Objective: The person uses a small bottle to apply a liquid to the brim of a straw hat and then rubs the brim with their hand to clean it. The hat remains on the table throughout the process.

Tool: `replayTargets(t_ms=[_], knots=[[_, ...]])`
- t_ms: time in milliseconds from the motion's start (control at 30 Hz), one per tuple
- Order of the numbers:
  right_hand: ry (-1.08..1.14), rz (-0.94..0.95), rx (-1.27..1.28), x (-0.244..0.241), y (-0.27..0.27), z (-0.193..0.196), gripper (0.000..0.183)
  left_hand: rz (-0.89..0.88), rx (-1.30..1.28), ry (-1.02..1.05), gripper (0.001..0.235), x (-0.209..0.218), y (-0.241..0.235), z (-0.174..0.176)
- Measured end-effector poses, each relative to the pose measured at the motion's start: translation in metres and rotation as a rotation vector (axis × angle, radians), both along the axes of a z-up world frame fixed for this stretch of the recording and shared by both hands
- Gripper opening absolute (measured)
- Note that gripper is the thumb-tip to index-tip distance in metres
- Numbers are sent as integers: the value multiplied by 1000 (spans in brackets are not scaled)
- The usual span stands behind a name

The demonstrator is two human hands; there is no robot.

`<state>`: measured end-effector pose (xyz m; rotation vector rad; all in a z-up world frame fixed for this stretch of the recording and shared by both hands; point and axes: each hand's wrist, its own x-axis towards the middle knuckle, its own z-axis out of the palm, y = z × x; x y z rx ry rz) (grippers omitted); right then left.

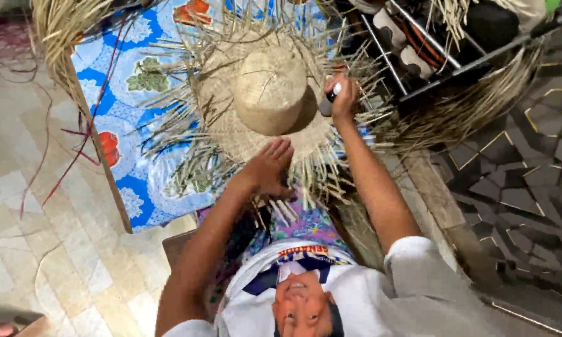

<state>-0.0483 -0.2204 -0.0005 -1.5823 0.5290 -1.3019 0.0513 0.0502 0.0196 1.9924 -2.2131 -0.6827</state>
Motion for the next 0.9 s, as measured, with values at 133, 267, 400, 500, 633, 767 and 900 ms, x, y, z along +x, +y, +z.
replayTargets(t_ms=[133,267,400,500,633,767,900], knots=[[67,-65,27,-5,17,4,48,57,234,463,114,25,24,95],[-125,-192,354,-5,36,94,44,142,92,830,91,1,18,143],[-400,-5,393,-34,45,173,43,210,-172,569,80,-42,-18,59],[-378,35,251,-30,63,164,46,210,-309,261,92,-66,-44,13],[-182,-40,152,3,90,91,49,236,-372,-60,109,-77,-46,-1],[-68,-73,41,1,56,27,49,158,-136,-275,112,-73,-35,8],[59,-152,-64,-26,47,-10,51,146,-107,-239,117,-73,-35,10]])
